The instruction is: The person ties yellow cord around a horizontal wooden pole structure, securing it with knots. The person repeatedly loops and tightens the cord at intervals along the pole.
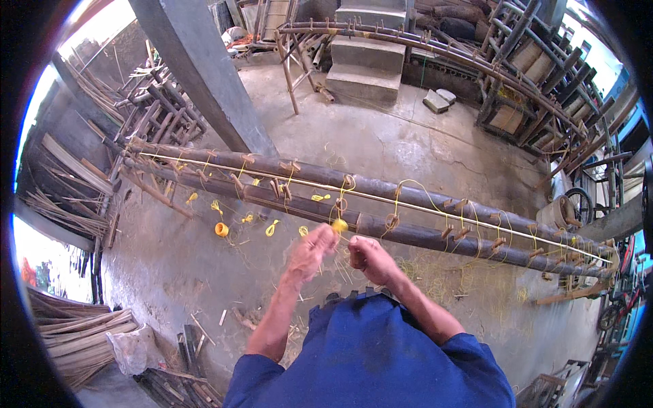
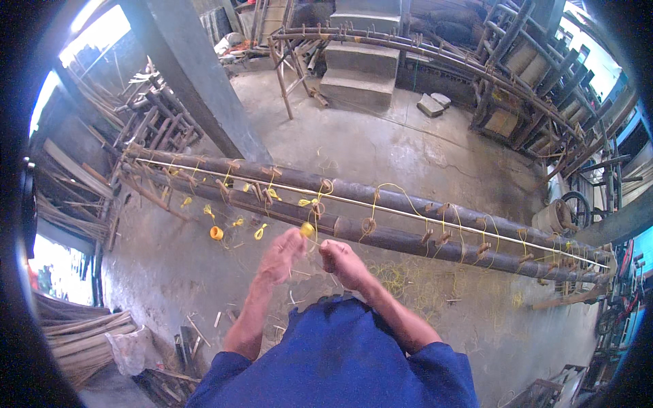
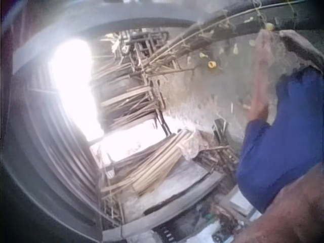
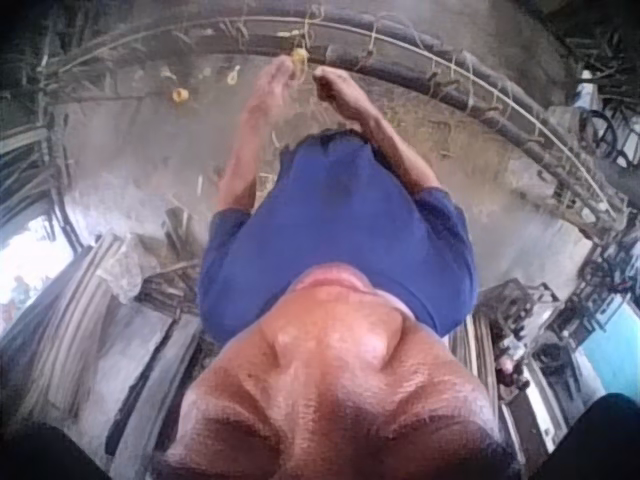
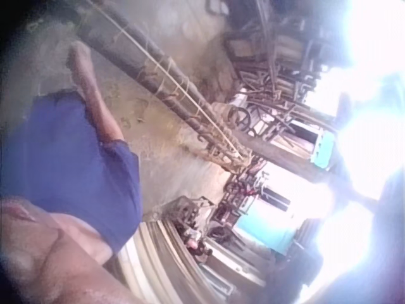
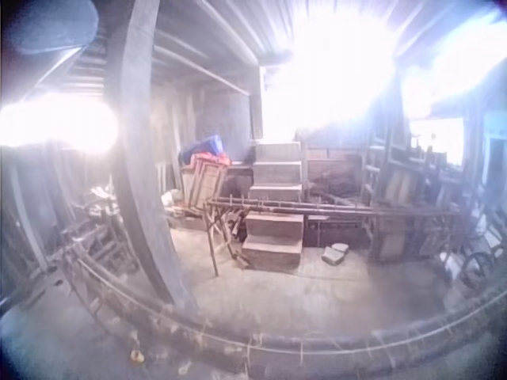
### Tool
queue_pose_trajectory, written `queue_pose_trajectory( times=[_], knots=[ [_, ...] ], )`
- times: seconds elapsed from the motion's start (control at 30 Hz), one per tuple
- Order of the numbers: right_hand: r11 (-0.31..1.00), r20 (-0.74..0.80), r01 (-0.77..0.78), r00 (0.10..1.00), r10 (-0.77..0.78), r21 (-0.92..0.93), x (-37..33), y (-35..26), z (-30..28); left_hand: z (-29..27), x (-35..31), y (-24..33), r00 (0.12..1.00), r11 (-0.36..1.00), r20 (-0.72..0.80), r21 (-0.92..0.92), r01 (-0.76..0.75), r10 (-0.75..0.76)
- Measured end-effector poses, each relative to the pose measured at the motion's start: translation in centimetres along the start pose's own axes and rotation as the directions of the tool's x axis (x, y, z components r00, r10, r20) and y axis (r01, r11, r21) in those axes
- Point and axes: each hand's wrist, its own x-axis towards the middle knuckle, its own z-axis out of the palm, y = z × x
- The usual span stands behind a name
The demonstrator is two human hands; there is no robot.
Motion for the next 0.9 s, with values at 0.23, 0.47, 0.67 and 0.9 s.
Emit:
queue_pose_trajectory(
  times=[0.23, 0.47, 0.67, 0.9],
  knots=[
    [0.205, 0.187, 0.345, 0.818, -0.544, -0.916, -2.2, -2.9, 6.9, -1.3, -0.8, -3.7, 1.000, 0.998, -0.010, 0.070, 0.004, -0.003],
    [0.506, 0.144, 0.248, 0.961, -0.236, -0.826, -1.7, -2.8, 4.4, 0.3, -2.9, -1.0, 0.959, 0.969, 0.272, 0.246, 0.006, -0.074],
    [0.720, -0.239, 0.106, 0.902, -0.361, -0.686, -2.5, -0.8, 5.8, 2.0, -1.4, -2.7, 0.984, 0.992, -0.178, -0.122, -0.013, -0.009],
    [0.491, -0.019, 0.343, 0.804, -0.594, -0.801, -2.0, -0.9, 6.8, 2.6, -0.1, -1.4, 0.956, 0.947, -0.293, -0.309, -0.087, -0.007]
  ],
)
